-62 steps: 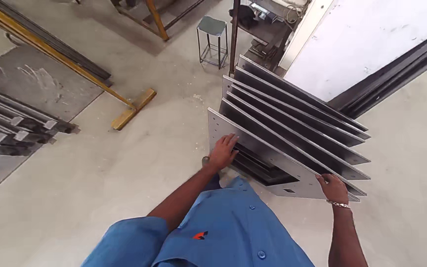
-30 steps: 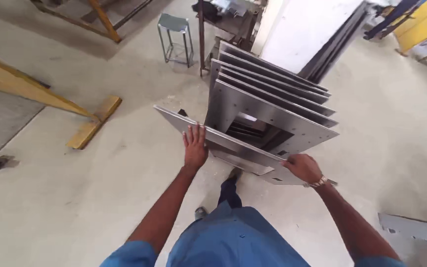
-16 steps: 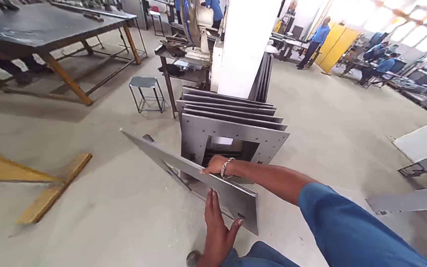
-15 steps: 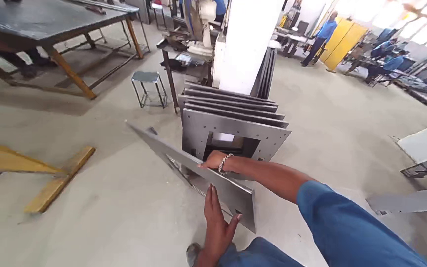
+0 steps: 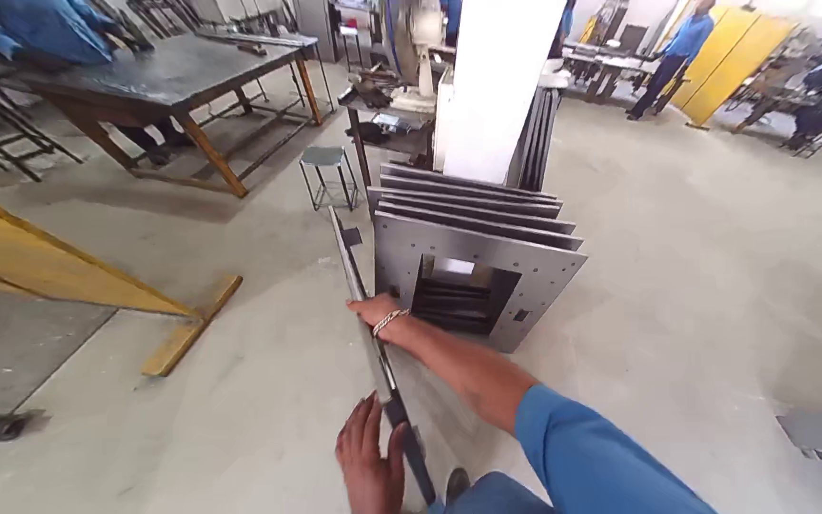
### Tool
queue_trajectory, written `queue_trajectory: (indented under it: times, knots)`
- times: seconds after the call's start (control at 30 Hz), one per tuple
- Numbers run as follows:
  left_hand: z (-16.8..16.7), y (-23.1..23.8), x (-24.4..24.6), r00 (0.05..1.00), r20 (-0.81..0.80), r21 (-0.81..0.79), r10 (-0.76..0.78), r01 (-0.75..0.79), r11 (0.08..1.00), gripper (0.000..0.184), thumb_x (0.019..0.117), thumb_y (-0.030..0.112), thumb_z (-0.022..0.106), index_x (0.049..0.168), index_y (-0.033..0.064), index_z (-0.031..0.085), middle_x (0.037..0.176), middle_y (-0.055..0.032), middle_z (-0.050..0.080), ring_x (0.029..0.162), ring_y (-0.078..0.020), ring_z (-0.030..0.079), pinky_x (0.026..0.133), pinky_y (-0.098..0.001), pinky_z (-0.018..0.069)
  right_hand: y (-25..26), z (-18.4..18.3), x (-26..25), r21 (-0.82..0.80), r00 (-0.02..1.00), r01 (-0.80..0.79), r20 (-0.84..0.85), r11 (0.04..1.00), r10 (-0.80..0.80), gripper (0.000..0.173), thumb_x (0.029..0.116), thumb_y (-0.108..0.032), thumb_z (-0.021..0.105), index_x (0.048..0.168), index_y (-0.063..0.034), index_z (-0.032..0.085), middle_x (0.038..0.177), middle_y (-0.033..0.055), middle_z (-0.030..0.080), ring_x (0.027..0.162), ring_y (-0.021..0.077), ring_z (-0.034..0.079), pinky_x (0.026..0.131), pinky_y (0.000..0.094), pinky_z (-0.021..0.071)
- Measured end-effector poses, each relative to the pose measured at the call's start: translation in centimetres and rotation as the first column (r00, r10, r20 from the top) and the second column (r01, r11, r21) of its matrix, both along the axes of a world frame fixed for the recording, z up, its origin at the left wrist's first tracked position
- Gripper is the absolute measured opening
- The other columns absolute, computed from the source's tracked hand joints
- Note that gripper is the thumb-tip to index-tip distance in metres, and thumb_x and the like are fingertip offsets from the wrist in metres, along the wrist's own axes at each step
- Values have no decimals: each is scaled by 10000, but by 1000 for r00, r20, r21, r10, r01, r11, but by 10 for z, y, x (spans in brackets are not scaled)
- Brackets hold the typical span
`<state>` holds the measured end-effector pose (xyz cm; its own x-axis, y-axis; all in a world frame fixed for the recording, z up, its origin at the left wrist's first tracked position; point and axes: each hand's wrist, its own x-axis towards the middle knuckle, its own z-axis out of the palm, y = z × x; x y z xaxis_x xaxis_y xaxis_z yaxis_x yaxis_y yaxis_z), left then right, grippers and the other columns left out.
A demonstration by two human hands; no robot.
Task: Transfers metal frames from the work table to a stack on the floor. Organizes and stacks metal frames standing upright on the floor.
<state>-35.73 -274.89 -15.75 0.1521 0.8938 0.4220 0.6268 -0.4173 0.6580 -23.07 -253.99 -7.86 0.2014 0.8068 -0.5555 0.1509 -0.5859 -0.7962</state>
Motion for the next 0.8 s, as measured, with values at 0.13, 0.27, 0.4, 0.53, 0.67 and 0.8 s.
queue_trajectory:
  times: [0.13,0.27,0.4,0.53,0.67,0.8]
  knots:
    - [13,-7,-30,986,121,-16,116,-115,993,575,1033,208,489,1413,-217,411,1463,-435,421,1391,-505,450,1186,-545,349,12,-7,-51,-13,995,45,-86,999,-46,514,978,-422,698,1166,55,671,1195,250,672,1122,344,653,966,554,515]
    - [26,6,-52,896,393,-199,205,-135,971,987,992,409,582,1559,-151,0,1596,-395,202,1511,-311,321,1242,-381,295,14,-7,-99,4,991,30,-130,1000,-29,530,989,-412,689,1208,70,666,1234,263,666,1168,355,637,1013,556,500]
    - [20,33,-98,868,347,-199,356,-303,932,1024,967,637,506,1535,-138,153,1508,-330,392,1422,-316,423,1202,-481,345,38,-19,-152,6,980,29,-197,1000,-27,495,976,-400,710,1190,45,676,1197,227,682,1121,311,656,976,513,530]
    - [27,64,-134,859,274,-252,433,-370,894,1093,929,743,448,1534,-134,203,1517,-360,364,1441,-419,365,1197,-609,256,69,-29,-185,23,964,71,-259,997,-62,505,942,-393,751,1193,37,668,1166,216,688,1073,297,674,941,482,557]
    - [30,94,-178,843,250,-301,476,-400,866,1057,936,757,399,1556,-84,239,1551,-324,351,1460,-426,339,1188,-659,223,96,-41,-222,31,916,121,-388,992,-99,478,964,-372,726,1204,33,643,1072,204,687,950,277,688,838,448,590]
    - [17,109,-222,804,222,-313,551,-476,821,985,978,724,333,1547,-79,275,1521,-305,418,1435,-409,391,1183,-655,231,100,-45,-250,-9,877,96,-472,995,-89,420,1001,-369,680,1155,20,640,920,148,682,752,206,679,680,357,593]
